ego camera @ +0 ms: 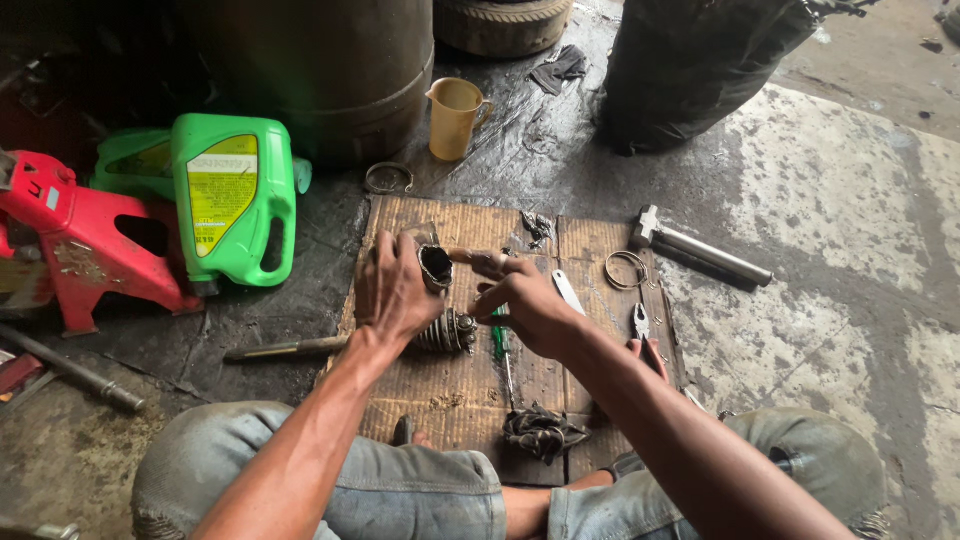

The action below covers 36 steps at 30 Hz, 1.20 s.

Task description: The person disassembles a mechanical part, removes a rubber boot and internal components, cleans the interior with a screwdriver and rag, and reassembles the part with a new boot.

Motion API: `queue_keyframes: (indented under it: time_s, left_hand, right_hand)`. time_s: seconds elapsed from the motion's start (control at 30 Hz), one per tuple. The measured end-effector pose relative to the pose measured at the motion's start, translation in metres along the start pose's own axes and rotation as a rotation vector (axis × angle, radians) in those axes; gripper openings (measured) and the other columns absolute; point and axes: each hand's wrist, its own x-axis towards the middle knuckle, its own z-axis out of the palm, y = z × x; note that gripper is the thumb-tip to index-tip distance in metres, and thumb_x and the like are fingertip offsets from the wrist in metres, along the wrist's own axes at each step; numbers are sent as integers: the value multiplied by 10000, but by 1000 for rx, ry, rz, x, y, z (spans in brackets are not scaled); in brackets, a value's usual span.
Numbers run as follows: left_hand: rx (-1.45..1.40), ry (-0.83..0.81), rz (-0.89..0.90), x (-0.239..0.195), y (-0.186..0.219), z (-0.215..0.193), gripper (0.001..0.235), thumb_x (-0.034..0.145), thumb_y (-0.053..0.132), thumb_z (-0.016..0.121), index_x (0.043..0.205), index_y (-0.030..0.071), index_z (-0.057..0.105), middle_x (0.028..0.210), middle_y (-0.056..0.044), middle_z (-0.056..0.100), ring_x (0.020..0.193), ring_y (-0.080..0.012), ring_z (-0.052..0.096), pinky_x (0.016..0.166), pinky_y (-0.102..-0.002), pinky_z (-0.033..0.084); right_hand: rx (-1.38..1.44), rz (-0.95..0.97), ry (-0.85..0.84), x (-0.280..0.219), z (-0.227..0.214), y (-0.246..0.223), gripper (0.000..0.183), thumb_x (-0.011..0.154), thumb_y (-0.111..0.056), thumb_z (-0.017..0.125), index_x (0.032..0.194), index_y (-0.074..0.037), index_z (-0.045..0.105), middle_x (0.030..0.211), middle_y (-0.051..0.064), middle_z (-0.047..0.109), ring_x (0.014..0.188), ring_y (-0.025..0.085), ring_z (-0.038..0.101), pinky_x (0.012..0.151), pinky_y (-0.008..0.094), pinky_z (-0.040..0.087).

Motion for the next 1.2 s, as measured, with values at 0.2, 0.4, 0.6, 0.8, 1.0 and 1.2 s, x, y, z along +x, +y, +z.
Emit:
queue_keyframes:
  time_s: [0.2,0.4,0.6,0.8,1.0,1.2]
  left_hand:
    - [-34,-12,0,0,-5,-3,481,725,130,799,1100,-50,558,957,-178,513,723,-232,523,559,-373,478]
    - [-28,119,144,-1,-10,-1,450,714,240,773,1026,-18,577,941,-149,534,763,-233,526,635,-387,472]
    - [-29,18,98,1,-4,1,409,850,347,756,1005,6,594,897,-120,535,712,-222,518,607,-402,452]
    - [-12,45,136,-3,-13,-1,597,631,298,781,1100,-30,614,953,-153,577,744,-230,552,593,-373,467]
    - [-37,-93,204,-4,-11,3,502,849,340,869,1114,2,608,1056,-147,602,819,-235,574,688,-396,468]
    - [-39,-190,237,-2,-11,0,764,516,292,944,1122,-13,592,1067,-155,600,912,-262,603,743,-409,463]
  right_hand:
    - [-591,-37,100,-18,29,6,1000,666,129,687,1492,-405,503,1673,29,186,1488,333,289,1103,471,466]
    - [-735,-122,134,-36,6,-25,823,669,134,644,1329,-358,627,1683,57,153,1485,354,352,986,491,579]
    - [-1370,-266,134,-31,29,-12,916,737,172,586,1473,-370,522,1655,169,34,1493,404,138,1174,613,243]
    - [-1293,-310,113,-41,15,-14,727,774,79,611,1307,-413,657,1679,123,104,1467,317,311,1214,506,296]
    - [-1348,-264,-13,-17,3,-36,917,660,171,492,1387,-372,623,1649,139,140,1401,337,402,1109,466,455]
    - [-1502,-276,-179,8,7,-20,810,614,162,533,1347,-164,645,1660,168,131,1452,375,351,1123,442,442]
